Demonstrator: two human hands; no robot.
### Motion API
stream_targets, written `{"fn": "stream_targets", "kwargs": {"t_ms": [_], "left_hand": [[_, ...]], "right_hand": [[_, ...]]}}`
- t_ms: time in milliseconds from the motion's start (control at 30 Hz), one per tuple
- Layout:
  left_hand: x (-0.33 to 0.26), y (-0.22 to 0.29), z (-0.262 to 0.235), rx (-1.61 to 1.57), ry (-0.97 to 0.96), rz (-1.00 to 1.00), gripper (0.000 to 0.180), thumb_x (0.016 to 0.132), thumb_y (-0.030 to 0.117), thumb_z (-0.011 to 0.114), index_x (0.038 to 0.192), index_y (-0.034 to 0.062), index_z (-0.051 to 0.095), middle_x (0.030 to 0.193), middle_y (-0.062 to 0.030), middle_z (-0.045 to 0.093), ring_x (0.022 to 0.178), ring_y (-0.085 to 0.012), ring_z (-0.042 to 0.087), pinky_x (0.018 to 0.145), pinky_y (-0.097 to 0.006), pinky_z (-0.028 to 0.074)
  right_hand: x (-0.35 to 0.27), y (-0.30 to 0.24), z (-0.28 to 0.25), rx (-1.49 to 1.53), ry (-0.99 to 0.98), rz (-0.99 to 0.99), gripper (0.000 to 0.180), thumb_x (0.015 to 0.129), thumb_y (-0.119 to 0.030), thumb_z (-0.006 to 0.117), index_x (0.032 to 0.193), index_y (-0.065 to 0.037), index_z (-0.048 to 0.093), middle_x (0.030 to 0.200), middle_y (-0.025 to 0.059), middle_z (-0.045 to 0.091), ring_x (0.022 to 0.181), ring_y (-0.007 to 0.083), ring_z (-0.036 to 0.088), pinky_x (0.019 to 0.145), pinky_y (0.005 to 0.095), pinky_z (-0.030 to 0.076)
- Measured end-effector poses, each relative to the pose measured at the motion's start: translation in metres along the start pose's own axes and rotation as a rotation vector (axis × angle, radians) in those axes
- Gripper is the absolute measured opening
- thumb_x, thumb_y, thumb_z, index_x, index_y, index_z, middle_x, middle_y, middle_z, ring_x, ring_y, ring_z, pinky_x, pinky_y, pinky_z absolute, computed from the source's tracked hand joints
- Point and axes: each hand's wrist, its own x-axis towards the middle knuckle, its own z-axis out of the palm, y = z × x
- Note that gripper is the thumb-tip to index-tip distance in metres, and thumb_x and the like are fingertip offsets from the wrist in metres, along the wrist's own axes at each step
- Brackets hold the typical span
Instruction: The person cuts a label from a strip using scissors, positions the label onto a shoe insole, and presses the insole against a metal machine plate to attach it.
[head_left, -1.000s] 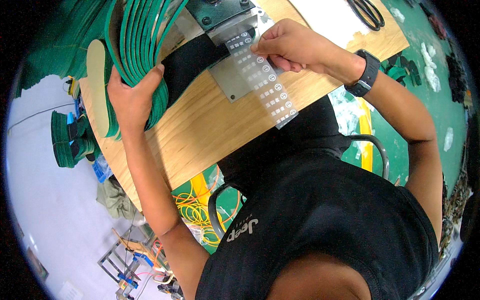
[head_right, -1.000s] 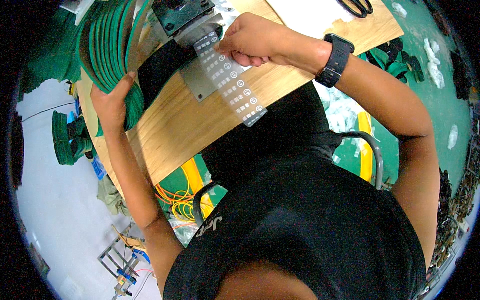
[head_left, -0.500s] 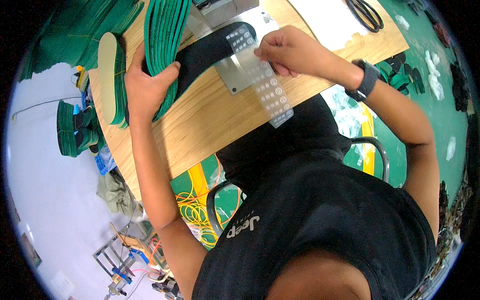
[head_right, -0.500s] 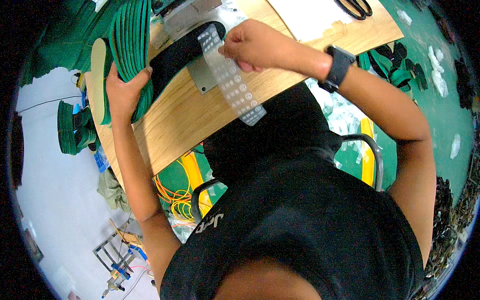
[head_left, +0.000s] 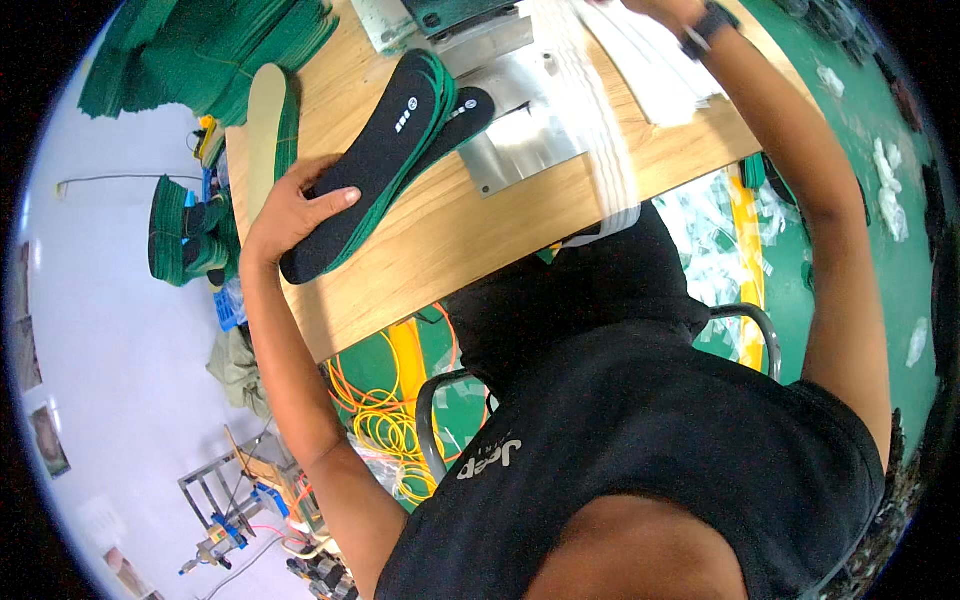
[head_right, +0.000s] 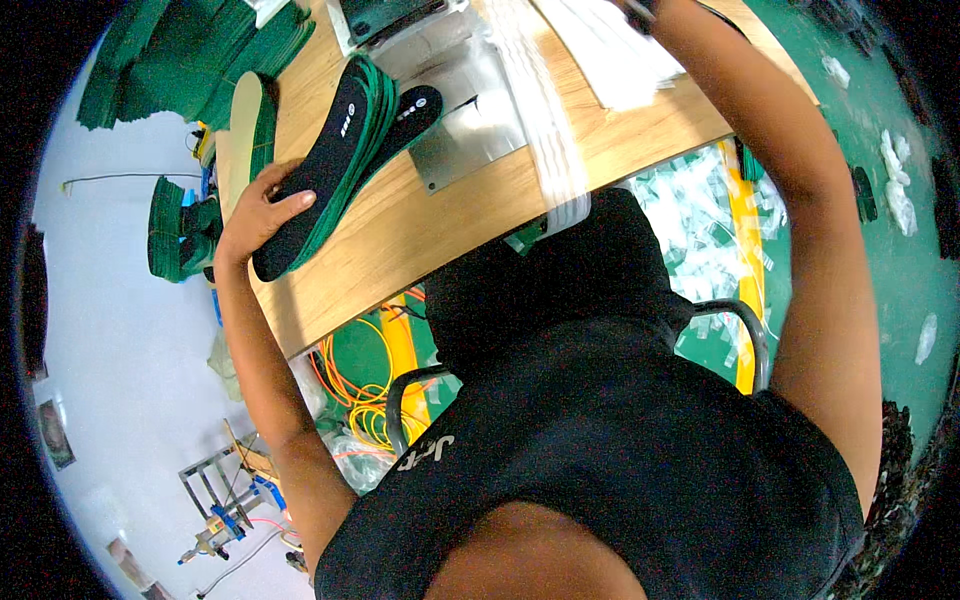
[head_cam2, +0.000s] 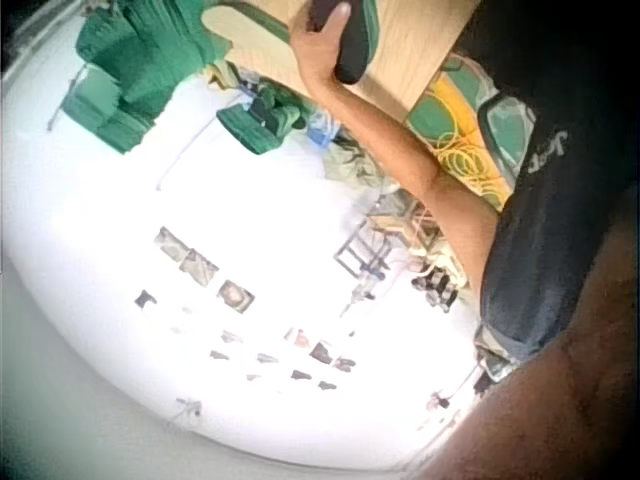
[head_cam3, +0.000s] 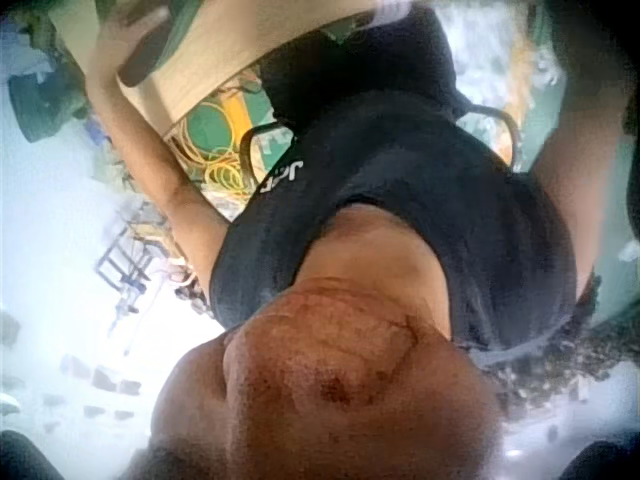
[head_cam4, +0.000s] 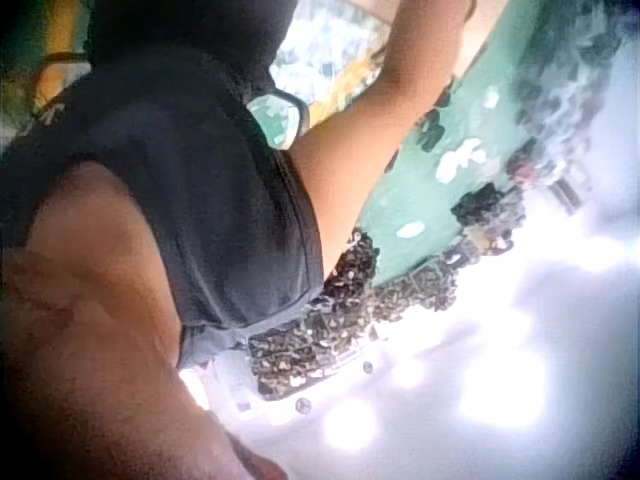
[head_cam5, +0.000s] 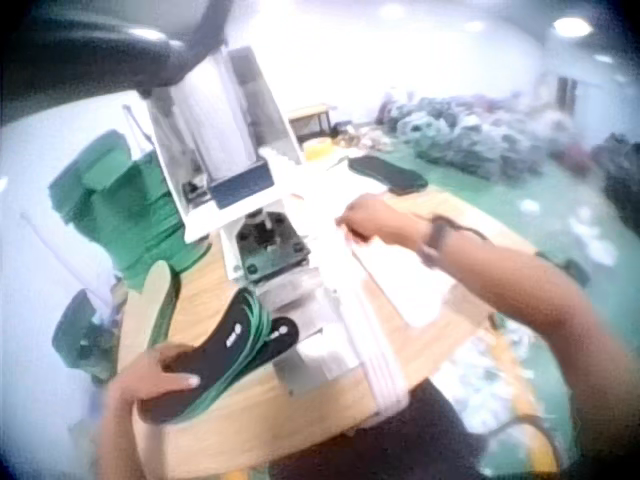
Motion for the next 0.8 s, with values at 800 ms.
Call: {"fn": "stream_targets", "kwargs": {"t_ms": [800], "left_hand": [[-0.128,0.036,0.055,0.098,0.566,0.248,0.075,0.061,0.013,0.081,0.128,0.0030,0.049,0.113,-0.0159,0.058,0.109,-0.0292,0.056,0.095,-0.037,0.043]], "right_hand": [[-0.126,-0.217,0.073,0.000,-0.304,-0.847,0.051,0.066,-0.026,0.079,0.102,-0.004,0.051,0.089,0.0192,0.061,0.086,0.0386,0.061,0.073,0.0441,0.049]]}}
